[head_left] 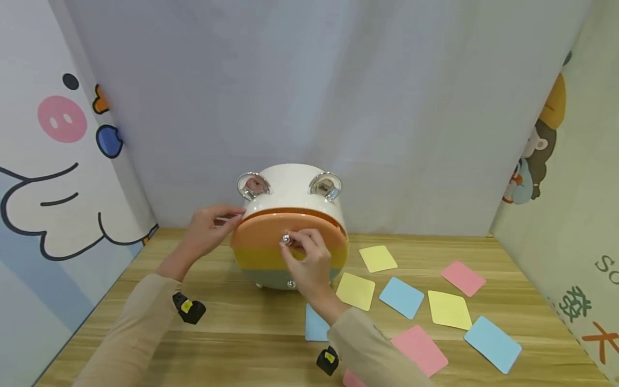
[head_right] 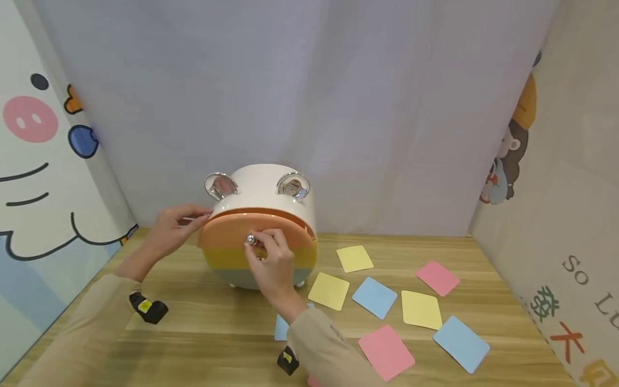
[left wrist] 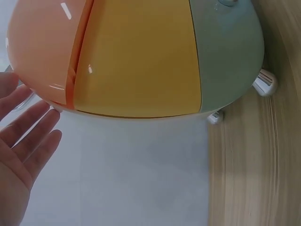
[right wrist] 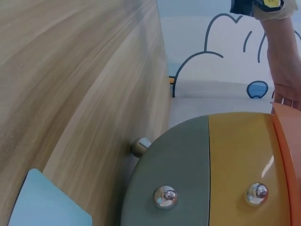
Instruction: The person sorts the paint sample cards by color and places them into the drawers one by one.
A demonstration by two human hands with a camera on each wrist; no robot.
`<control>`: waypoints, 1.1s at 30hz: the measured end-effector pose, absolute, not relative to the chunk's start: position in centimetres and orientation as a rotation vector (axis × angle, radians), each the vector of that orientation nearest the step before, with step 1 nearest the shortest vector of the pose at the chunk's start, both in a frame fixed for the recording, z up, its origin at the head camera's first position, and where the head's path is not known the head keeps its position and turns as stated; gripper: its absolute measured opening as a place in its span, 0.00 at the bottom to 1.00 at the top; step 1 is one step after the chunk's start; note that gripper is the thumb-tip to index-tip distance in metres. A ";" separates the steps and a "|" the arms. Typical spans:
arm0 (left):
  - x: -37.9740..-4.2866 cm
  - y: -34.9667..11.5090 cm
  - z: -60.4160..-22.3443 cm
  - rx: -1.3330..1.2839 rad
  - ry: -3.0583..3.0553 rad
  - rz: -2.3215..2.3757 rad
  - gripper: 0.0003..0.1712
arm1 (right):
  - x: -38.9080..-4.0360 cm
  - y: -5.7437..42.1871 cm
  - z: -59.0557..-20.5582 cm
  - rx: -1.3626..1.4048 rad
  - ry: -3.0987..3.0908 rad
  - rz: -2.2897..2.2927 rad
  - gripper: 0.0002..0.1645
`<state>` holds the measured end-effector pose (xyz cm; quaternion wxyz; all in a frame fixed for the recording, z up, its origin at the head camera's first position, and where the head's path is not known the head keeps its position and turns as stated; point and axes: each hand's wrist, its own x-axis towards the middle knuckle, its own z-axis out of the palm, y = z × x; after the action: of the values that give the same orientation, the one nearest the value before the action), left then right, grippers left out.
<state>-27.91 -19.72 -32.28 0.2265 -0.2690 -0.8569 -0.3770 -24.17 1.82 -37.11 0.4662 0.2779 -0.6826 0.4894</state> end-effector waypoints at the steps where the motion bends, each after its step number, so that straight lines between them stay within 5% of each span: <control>1: -27.9 -19.7 -32.3 -0.742 -2.367 -1.046 0.10 | -24.0 1.8 -37.1 0.687 -1.681 1.202 0.10; 33: -27.9 -19.9 -32.3 -0.778 -2.372 -1.066 0.12 | -18.6 2.4 -36.8 0.816 -1.646 1.139 0.13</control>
<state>-27.86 -19.87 -32.32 0.2117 -0.2802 -0.8540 -0.3839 -18.57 2.40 -36.82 0.4706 0.3332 -0.6717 0.4651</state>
